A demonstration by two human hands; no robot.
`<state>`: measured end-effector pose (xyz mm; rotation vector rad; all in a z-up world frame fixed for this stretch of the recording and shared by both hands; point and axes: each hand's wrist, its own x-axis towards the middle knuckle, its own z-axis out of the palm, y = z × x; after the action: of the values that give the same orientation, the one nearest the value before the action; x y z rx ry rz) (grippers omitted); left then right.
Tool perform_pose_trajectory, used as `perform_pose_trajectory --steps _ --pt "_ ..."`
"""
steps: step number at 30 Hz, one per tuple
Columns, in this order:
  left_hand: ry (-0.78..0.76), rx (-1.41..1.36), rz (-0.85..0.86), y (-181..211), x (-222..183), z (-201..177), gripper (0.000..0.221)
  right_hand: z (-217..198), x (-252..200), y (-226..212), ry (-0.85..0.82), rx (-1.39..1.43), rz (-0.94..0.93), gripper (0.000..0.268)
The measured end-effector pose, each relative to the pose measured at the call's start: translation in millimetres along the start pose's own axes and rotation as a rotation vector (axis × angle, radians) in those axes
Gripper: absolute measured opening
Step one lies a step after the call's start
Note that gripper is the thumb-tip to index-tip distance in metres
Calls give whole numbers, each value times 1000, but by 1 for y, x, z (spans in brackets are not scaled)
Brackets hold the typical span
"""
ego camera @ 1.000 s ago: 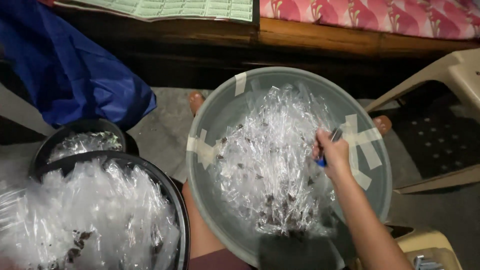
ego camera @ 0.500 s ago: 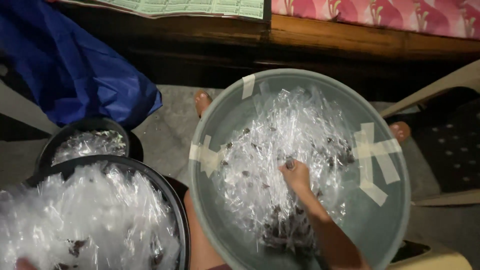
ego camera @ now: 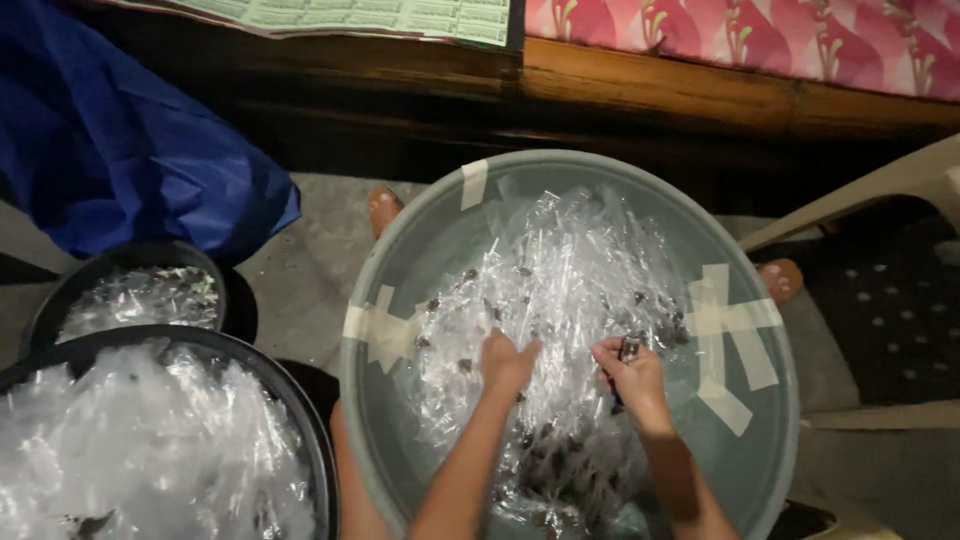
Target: Packaging small items into plastic bags and sealing them using a handheld heat sealer
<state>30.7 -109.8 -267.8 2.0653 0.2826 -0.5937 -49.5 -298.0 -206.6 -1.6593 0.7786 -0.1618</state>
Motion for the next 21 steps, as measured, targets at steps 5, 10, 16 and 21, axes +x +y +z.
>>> perform_pose_trajectory --steps 5,10,16,21 --pt "137 124 37 -10 28 45 33 2 -6 -25 -57 142 -13 25" --pt "83 -370 379 53 -22 -39 30 -8 -26 -73 -64 139 -149 17" --pt "-288 -898 468 106 -75 -110 22 -8 -75 -169 -168 138 -355 14" --pt "-413 -898 595 123 -115 -138 32 -12 -107 -223 -238 136 -435 21"
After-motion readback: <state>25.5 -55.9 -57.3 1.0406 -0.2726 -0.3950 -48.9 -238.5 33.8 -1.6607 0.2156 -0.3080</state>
